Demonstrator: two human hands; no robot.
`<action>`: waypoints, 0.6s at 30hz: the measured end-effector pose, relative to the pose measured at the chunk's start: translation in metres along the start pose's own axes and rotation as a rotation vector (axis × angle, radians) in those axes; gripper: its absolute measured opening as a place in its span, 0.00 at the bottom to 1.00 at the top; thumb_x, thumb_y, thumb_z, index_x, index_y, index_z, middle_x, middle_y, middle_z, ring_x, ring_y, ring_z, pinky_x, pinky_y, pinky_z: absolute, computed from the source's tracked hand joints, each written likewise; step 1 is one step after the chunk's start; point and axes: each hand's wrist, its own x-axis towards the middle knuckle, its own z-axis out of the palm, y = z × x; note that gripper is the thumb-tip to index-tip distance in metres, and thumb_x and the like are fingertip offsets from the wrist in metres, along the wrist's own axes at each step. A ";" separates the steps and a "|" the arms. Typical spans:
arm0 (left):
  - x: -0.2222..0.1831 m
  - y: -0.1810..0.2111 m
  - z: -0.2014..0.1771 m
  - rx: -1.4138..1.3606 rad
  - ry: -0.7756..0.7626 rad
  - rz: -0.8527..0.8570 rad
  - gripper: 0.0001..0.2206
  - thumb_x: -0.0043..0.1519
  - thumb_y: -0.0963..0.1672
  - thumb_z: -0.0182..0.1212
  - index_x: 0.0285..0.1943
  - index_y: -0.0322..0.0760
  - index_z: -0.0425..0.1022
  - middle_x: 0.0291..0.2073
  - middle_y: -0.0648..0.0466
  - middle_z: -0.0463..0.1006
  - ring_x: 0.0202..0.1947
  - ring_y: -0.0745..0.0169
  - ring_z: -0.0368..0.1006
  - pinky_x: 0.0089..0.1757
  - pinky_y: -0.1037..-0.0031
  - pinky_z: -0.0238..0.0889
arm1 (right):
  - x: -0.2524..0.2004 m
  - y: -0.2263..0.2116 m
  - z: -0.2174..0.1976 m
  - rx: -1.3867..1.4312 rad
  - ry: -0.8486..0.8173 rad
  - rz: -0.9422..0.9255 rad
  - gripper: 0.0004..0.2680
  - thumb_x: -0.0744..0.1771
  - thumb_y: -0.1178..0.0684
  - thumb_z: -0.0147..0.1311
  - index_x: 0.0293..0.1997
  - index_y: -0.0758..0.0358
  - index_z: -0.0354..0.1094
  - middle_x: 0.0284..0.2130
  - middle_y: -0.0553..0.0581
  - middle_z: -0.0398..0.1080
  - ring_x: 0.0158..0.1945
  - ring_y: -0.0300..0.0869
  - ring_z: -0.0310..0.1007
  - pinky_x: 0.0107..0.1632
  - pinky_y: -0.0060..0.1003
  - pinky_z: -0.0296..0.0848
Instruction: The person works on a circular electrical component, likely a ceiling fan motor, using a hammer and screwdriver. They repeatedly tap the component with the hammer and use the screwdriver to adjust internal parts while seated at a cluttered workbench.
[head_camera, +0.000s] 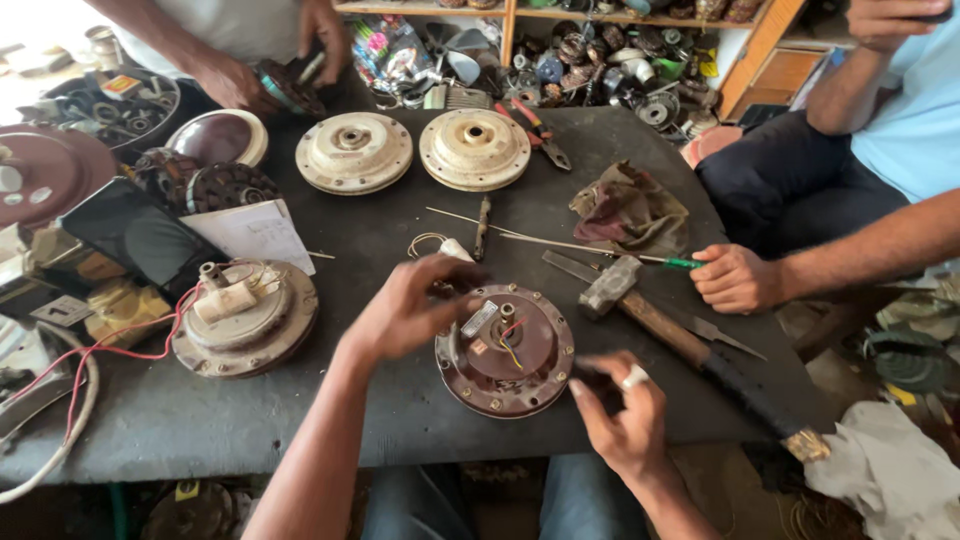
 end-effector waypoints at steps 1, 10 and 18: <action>0.013 -0.003 -0.004 -0.026 -0.107 -0.058 0.17 0.57 0.46 0.68 0.52 0.34 0.82 0.40 0.52 0.85 0.40 0.65 0.81 0.43 0.71 0.75 | 0.005 -0.004 0.004 0.000 0.001 -0.043 0.07 0.64 0.61 0.59 0.44 0.67 0.71 0.36 0.59 0.74 0.40 0.44 0.76 0.45 0.36 0.73; 0.058 -0.013 0.003 -0.243 -0.552 0.135 0.13 0.53 0.42 0.76 0.45 0.32 0.85 0.38 0.53 0.87 0.39 0.68 0.81 0.43 0.73 0.75 | 0.057 -0.024 0.029 -0.031 -0.156 0.193 0.11 0.65 0.53 0.61 0.48 0.68 0.74 0.40 0.62 0.76 0.46 0.48 0.77 0.48 0.40 0.73; 0.021 0.019 0.005 0.047 -0.286 0.226 0.15 0.55 0.46 0.72 0.46 0.33 0.83 0.37 0.48 0.84 0.39 0.55 0.82 0.40 0.67 0.72 | 0.052 -0.031 0.030 0.081 -0.195 0.538 0.06 0.63 0.54 0.65 0.36 0.66 0.77 0.28 0.59 0.80 0.34 0.47 0.78 0.38 0.35 0.74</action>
